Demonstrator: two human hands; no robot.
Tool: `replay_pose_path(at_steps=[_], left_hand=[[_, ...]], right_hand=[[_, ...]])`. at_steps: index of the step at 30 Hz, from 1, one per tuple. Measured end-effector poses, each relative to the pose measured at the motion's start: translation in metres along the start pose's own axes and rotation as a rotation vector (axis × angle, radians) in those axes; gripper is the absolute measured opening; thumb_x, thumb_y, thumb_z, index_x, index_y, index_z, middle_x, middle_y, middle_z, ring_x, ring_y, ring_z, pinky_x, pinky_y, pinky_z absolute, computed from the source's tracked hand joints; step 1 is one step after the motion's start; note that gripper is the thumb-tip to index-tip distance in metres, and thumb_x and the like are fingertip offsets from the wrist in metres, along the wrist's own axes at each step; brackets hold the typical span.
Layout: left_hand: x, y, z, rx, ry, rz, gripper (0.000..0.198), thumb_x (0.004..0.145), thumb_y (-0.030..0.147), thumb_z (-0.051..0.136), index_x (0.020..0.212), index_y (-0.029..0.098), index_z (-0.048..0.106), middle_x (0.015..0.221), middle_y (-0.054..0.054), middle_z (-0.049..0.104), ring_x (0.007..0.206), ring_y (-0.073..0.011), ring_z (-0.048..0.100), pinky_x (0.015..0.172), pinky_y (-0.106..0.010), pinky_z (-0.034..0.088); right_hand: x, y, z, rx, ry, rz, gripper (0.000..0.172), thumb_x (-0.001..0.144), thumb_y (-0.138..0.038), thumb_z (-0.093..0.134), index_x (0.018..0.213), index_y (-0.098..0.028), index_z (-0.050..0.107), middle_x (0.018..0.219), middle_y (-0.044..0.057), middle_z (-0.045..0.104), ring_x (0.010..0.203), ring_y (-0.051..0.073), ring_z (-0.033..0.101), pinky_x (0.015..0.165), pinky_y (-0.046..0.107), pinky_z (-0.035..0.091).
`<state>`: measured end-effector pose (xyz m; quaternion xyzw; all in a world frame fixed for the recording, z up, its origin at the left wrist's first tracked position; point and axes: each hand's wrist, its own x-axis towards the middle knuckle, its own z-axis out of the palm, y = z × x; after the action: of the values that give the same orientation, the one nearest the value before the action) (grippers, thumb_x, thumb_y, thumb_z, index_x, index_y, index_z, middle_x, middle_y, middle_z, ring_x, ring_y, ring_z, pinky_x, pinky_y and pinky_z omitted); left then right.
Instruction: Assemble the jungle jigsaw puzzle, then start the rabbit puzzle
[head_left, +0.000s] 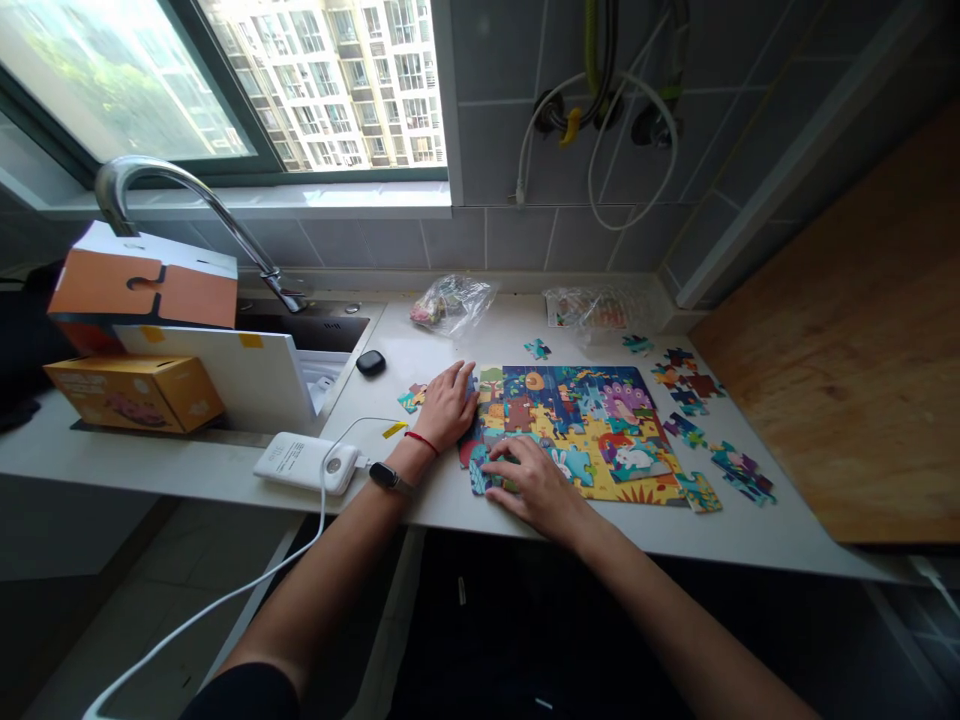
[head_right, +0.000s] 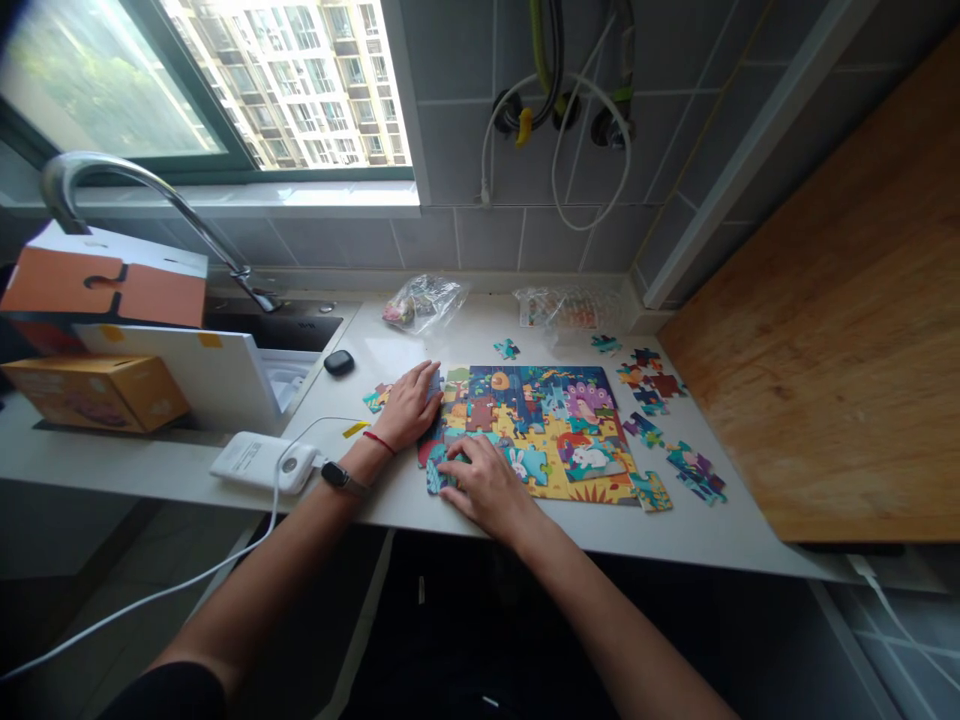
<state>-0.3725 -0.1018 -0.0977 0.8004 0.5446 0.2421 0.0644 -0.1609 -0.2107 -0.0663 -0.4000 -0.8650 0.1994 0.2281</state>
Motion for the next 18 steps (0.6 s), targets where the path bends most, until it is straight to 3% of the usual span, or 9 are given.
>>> replay_pose_path(at_steps=[11, 18], left_hand=[[0.003, 0.005, 0.003, 0.037, 0.037, -0.033, 0.049, 0.106, 0.032, 0.042, 0.150, 0.012, 0.052, 0.144, -0.018, 0.061, 0.134, -0.0338, 0.054, 0.117, -0.050, 0.043], [0.004, 0.003, 0.004, 0.049, 0.063, -0.015, 0.048, 0.105, 0.029, 0.039, 0.149, 0.013, 0.052, 0.140, -0.018, 0.063, 0.131, -0.0326, 0.056, 0.115, -0.049, 0.044]], right_hand=[[-0.003, -0.009, 0.001, -0.159, -0.033, -0.107, 0.015, 0.097, -0.027, 0.074, 0.110, -0.023, 0.078, 0.124, 0.009, 0.073, 0.121, 0.029, 0.058, 0.101, 0.047, 0.053], [-0.012, -0.018, 0.012, -0.253, 0.043, -0.153, 0.021, 0.103, -0.019, 0.061, 0.117, -0.020, 0.077, 0.134, 0.009, 0.074, 0.129, 0.031, 0.059, 0.103, 0.048, 0.052]])
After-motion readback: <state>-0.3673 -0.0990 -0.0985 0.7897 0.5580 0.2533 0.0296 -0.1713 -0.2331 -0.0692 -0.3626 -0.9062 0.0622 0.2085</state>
